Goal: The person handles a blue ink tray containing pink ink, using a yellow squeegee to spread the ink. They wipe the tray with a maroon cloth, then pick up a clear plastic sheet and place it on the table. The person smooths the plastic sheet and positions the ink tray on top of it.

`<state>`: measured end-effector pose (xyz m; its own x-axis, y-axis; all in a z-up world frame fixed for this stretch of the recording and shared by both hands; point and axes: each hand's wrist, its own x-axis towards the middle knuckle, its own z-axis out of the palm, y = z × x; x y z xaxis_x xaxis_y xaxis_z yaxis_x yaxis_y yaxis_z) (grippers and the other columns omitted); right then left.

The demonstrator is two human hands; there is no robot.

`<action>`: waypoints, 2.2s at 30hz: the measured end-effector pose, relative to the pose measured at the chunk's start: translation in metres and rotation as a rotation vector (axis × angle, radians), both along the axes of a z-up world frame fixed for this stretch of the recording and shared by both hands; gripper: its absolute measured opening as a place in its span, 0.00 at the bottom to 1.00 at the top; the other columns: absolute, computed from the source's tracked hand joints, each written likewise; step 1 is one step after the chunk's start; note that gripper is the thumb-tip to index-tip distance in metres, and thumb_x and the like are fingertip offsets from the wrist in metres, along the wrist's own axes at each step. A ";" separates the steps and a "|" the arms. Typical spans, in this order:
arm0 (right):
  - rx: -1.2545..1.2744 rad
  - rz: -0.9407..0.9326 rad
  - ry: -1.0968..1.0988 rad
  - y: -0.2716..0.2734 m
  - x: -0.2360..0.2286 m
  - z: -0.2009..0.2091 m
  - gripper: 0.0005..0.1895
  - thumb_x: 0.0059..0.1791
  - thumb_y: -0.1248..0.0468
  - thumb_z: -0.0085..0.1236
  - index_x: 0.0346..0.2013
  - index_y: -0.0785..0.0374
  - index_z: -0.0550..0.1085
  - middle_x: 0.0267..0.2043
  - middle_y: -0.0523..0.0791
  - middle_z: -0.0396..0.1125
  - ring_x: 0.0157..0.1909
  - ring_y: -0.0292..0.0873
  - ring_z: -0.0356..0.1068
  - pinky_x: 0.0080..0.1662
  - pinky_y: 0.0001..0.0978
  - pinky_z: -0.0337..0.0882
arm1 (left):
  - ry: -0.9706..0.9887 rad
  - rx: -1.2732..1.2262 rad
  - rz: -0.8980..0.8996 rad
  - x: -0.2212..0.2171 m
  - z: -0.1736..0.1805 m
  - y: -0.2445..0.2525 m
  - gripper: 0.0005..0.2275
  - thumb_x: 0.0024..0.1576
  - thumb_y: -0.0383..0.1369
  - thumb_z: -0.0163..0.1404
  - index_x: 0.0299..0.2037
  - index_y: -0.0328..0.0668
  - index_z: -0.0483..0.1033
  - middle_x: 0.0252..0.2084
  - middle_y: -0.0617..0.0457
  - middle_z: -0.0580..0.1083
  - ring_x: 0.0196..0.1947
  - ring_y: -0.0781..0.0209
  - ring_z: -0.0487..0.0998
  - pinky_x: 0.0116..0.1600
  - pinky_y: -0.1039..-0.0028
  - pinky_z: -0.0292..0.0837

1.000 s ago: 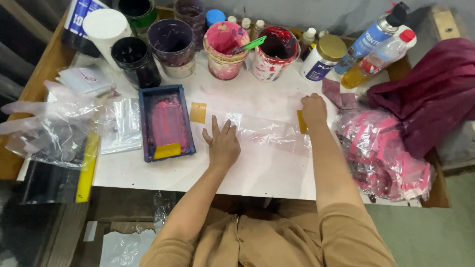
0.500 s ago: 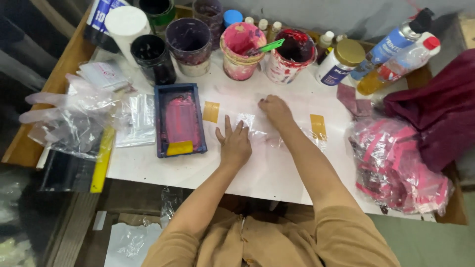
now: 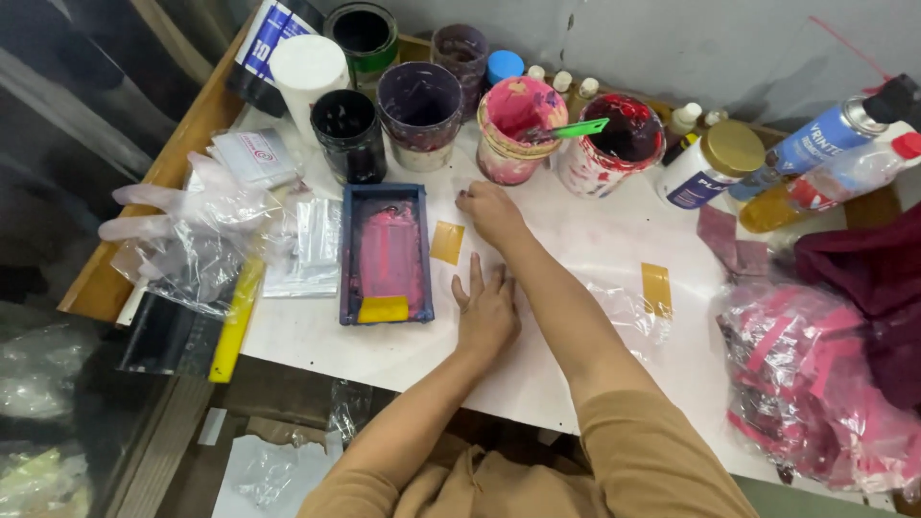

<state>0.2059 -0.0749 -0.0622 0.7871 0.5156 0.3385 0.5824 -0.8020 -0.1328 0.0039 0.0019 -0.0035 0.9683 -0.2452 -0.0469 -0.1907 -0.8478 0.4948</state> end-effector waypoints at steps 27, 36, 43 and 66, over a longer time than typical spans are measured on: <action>-0.090 -0.001 -0.197 -0.019 0.009 -0.042 0.11 0.50 0.66 0.50 0.38 0.56 0.81 0.35 0.46 0.66 0.37 0.48 0.73 0.41 0.39 0.71 | 0.014 0.024 -0.004 0.002 -0.020 -0.004 0.18 0.58 0.30 0.44 0.60 0.48 0.71 0.72 0.47 0.61 0.78 0.32 0.36 0.68 0.35 0.32; -0.093 -0.023 -0.270 0.012 0.052 -0.036 0.10 0.51 0.62 0.51 0.35 0.52 0.81 0.33 0.43 0.66 0.38 0.44 0.72 0.41 0.36 0.73 | -0.052 0.031 -0.007 -0.002 -0.016 -0.003 0.19 0.58 0.29 0.44 0.61 0.47 0.71 0.70 0.47 0.62 0.78 0.33 0.36 0.67 0.36 0.31; -0.063 -0.009 -0.178 0.028 0.043 -0.029 0.12 0.49 0.63 0.50 0.34 0.47 0.82 0.36 0.43 0.66 0.40 0.45 0.71 0.43 0.36 0.72 | -0.109 -0.005 -0.016 -0.006 -0.005 0.001 0.20 0.59 0.27 0.42 0.63 0.45 0.70 0.65 0.46 0.66 0.77 0.30 0.37 0.65 0.36 0.31; -0.503 -0.685 -0.164 -0.276 -0.060 -0.041 0.09 0.48 0.63 0.52 0.26 0.57 0.78 0.29 0.45 0.70 0.31 0.47 0.73 0.35 0.42 0.68 | -0.026 0.067 0.033 -0.009 0.012 -0.004 0.20 0.61 0.26 0.38 0.64 0.42 0.69 0.71 0.42 0.64 0.78 0.33 0.40 0.67 0.36 0.33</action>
<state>0.1459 -0.3505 -0.1033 0.9404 0.0647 0.3340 -0.0698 -0.9241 0.3758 -0.0047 -0.0018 0.0089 0.9770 -0.2099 -0.0365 -0.1741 -0.8851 0.4315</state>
